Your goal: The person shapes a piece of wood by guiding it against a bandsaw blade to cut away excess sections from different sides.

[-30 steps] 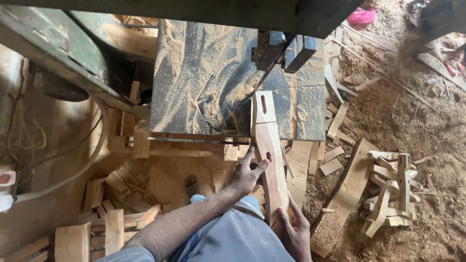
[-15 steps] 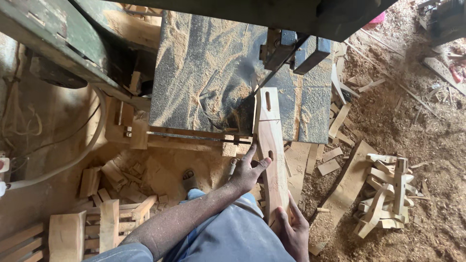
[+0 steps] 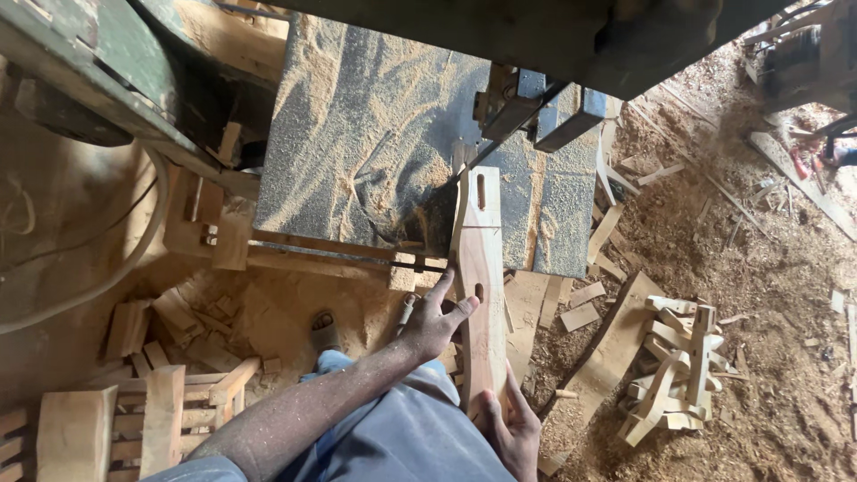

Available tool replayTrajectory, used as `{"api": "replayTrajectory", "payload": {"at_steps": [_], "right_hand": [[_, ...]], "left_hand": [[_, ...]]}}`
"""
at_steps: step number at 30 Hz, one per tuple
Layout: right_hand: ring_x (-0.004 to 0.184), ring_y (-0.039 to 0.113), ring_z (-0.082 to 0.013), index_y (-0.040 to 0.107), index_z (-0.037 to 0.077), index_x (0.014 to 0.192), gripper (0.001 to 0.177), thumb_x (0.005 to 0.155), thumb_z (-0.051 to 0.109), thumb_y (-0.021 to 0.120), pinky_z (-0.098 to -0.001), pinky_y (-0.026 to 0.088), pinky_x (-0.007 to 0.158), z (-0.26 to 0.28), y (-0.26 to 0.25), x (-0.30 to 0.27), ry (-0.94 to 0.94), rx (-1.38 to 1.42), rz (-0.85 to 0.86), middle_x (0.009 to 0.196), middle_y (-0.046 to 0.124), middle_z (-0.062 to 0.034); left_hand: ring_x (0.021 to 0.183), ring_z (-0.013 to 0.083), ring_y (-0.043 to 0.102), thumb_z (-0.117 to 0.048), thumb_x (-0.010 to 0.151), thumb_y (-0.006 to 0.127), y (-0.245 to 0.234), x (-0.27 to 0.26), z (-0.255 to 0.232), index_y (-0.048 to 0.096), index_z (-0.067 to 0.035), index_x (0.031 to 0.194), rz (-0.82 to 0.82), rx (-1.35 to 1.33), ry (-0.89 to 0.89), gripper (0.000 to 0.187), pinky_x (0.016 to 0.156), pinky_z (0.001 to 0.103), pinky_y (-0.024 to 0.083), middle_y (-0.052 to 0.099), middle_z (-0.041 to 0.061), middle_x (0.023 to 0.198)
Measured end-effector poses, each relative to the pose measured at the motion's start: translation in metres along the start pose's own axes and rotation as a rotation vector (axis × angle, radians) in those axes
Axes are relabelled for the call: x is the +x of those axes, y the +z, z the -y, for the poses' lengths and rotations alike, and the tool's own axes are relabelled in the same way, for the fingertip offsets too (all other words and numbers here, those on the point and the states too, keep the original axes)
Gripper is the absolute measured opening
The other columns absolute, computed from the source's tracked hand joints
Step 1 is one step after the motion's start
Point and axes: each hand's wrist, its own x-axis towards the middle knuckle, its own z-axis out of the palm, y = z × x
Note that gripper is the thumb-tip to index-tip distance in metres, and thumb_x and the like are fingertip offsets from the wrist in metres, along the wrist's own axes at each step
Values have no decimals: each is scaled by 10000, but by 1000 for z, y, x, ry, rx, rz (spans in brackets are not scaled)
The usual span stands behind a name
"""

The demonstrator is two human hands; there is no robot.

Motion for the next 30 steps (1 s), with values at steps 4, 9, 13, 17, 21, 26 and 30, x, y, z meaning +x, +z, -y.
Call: {"api": "replayTrajectory", "payload": {"at_steps": [4,9,13,17,21,26,30], "right_hand": [[985,762,-198,437,107,1551,678,921,168,679,-322,631,808,1,5,-2,1,40,2,1203,773,-189],[968,763,-193,442,117,1552,682,915,170,680,-323,632,792,11,10,0,34,24,-17,1189,781,-185],[986,764,-184,426,101,1550,684,918,176,677,-313,634,810,8,10,6,-12,5,-3,1216,767,-169],[1054,728,-175,429,59,1549,676,935,169,689,-304,602,862,-2,11,1,-107,30,35,1285,728,-180],[1043,757,-192,433,59,1536,680,916,160,694,-323,634,847,-2,14,2,-88,28,0,1256,748,-195],[911,794,-230,409,124,1560,712,900,187,669,-339,659,744,18,12,9,73,-64,-18,1134,791,-217],[863,788,-260,428,100,1550,707,893,176,678,-365,655,685,31,14,13,92,39,-39,1131,785,-234]], "left_hand": [[1481,301,406,-518,964,590,-3,3,3,145,48,1596,25,23,-28,959,1231,389,316,414,283,1546],[1518,309,317,-500,983,610,-8,8,-5,164,63,1588,5,45,21,939,1241,407,252,343,276,1603],[1489,290,395,-499,933,605,-12,10,-14,168,40,1594,-1,20,-3,958,1230,391,308,397,256,1581],[1509,310,356,-483,977,594,-12,4,-10,164,76,1580,16,43,9,928,1242,404,274,368,277,1590],[1520,330,311,-491,1001,584,-14,6,-9,146,83,1582,17,91,53,928,1238,419,255,335,297,1597],[1463,304,438,-556,953,563,-11,9,-19,165,34,1598,3,117,-38,961,1217,404,348,433,271,1546],[1473,305,418,-565,996,549,-11,-11,-25,94,-20,1620,110,155,-135,946,1207,417,360,316,261,1620]]}}
